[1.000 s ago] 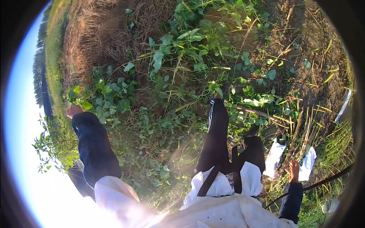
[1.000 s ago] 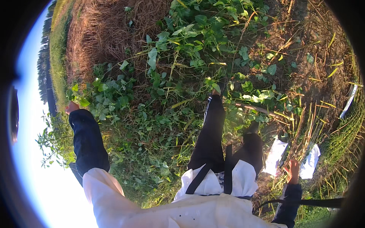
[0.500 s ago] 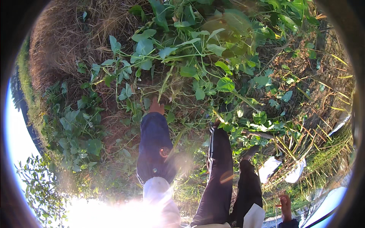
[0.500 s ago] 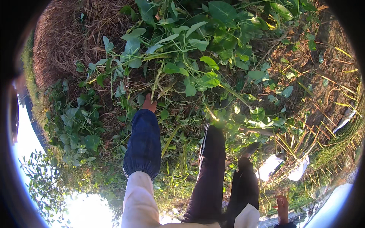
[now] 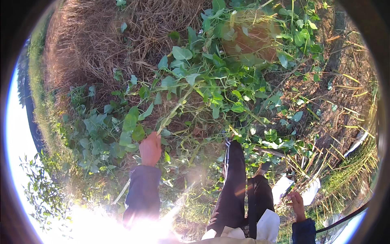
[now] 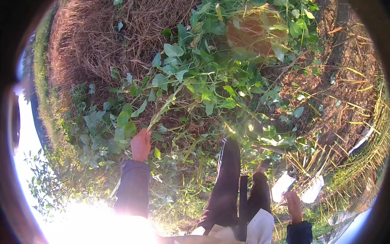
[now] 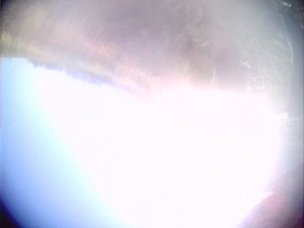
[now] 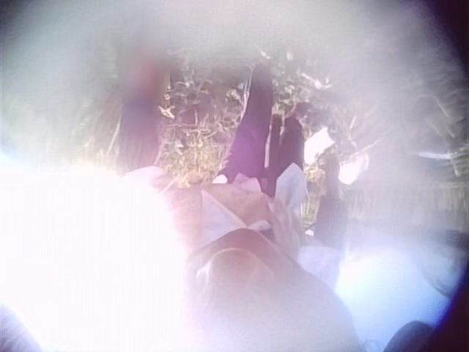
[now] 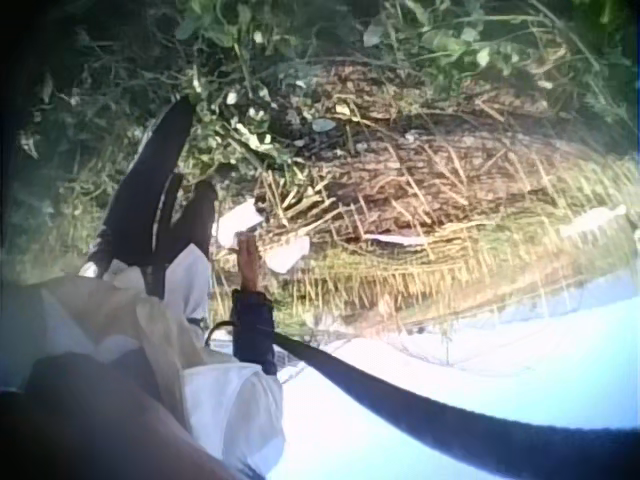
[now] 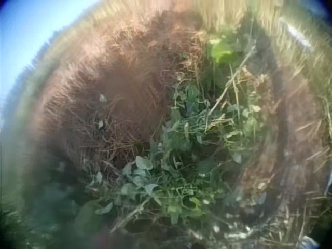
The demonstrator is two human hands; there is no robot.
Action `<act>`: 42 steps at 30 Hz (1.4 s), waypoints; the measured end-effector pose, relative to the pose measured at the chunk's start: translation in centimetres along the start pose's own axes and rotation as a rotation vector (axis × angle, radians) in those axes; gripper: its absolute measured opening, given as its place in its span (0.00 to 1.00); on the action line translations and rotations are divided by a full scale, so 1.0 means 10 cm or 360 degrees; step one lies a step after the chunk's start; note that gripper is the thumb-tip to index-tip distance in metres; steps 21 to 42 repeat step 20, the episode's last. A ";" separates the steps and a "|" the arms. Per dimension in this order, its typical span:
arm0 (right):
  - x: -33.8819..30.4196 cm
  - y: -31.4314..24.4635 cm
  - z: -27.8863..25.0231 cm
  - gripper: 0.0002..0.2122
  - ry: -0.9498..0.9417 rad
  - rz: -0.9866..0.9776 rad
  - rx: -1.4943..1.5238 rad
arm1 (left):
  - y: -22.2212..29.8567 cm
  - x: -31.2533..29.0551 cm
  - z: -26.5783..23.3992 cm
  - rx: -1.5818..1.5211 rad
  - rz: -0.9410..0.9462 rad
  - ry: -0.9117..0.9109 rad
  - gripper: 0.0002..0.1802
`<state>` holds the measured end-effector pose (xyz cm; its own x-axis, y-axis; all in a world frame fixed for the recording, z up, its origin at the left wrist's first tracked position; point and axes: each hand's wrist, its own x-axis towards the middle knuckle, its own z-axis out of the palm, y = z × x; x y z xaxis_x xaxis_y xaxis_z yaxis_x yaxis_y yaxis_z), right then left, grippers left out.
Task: The person harvests stalks from a field by hand and using a sickle, then gathers them into a bundle on the ground.
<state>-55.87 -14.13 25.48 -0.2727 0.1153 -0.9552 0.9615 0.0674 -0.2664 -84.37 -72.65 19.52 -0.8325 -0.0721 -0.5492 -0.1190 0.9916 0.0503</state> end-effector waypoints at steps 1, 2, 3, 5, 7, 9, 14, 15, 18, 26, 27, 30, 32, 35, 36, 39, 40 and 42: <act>0.05 -0.03 0.03 0.08 -0.0027 0.0031 0.0085 | 0.05 -0.19 -0.12 0.0102 -0.0019 -0.0028 0.09; 0.08 -0.08 0.06 0.08 -0.0060 0.0000 0.0067 | 0.11 -0.37 -0.22 0.0205 -0.0038 -0.0063 0.09; 0.06 -0.16 0.10 0.08 -0.0090 -0.0032 0.0050 | 0.19 -0.56 -0.32 0.0305 -0.0057 -0.0098 0.09; 0.03 -0.06 0.17 0.08 -0.0029 -0.0124 0.0174 | 0.38 -0.73 -0.45 0.0362 -0.0029 -0.0093 0.09; -0.03 -0.01 0.17 0.07 -0.0060 -0.0203 0.0235 | 0.58 -0.98 -0.63 0.0454 -0.0060 -0.0070 0.10; -0.14 0.11 0.15 0.07 -0.0029 -0.0280 0.0165 | 0.74 -1.27 -0.78 0.0401 -0.0083 -0.0036 0.10; -0.26 0.45 0.06 0.07 -0.0103 -0.0495 0.0097 | 1.02 -2.03 -1.00 0.0278 -0.0052 0.0000 0.10; -0.29 0.48 0.05 0.07 -0.0115 -0.0561 0.0083 | 1.07 -2.20 -1.06 0.0317 -0.0092 -0.0032 0.11; -0.27 0.55 0.04 0.06 -0.0072 -0.0808 -0.0109 | 1.05 -2.77 -1.20 0.0431 -0.0211 -0.0123 0.12; -0.34 0.55 0.06 0.06 -0.0068 -0.0879 -0.0148 | 0.81 -3.21 -1.27 0.0450 -0.0143 -0.0152 0.12; -0.34 0.55 0.06 0.06 -0.0068 -0.0879 -0.0148 | 0.81 -3.21 -1.27 0.0450 -0.0143 -0.0152 0.12; -0.34 0.55 0.06 0.06 -0.0068 -0.0879 -0.0148 | 0.81 -3.21 -1.27 0.0450 -0.0143 -0.0152 0.12; -0.34 0.55 0.06 0.06 -0.0068 -0.0879 -0.0148 | 0.81 -3.21 -1.27 0.0450 -0.0143 -0.0152 0.12; -0.34 0.55 0.06 0.06 -0.0068 -0.0879 -0.0148 | 0.81 -3.21 -1.27 0.0450 -0.0143 -0.0152 0.12; -0.34 0.55 0.06 0.06 -0.0068 -0.0879 -0.0148 | 0.81 -3.21 -1.27 0.0450 -0.0143 -0.0152 0.12; -0.34 0.55 0.06 0.06 -0.0068 -0.0879 -0.0148 | 0.81 -3.21 -1.27 0.0450 -0.0143 -0.0152 0.12; -0.34 0.55 0.06 0.06 -0.0068 -0.0879 -0.0148 | 0.81 -3.21 -1.27 0.0450 -0.0143 -0.0152 0.12; -0.34 0.55 0.06 0.06 -0.0068 -0.0879 -0.0148 | 0.81 -3.21 -1.27 0.0450 -0.0143 -0.0152 0.12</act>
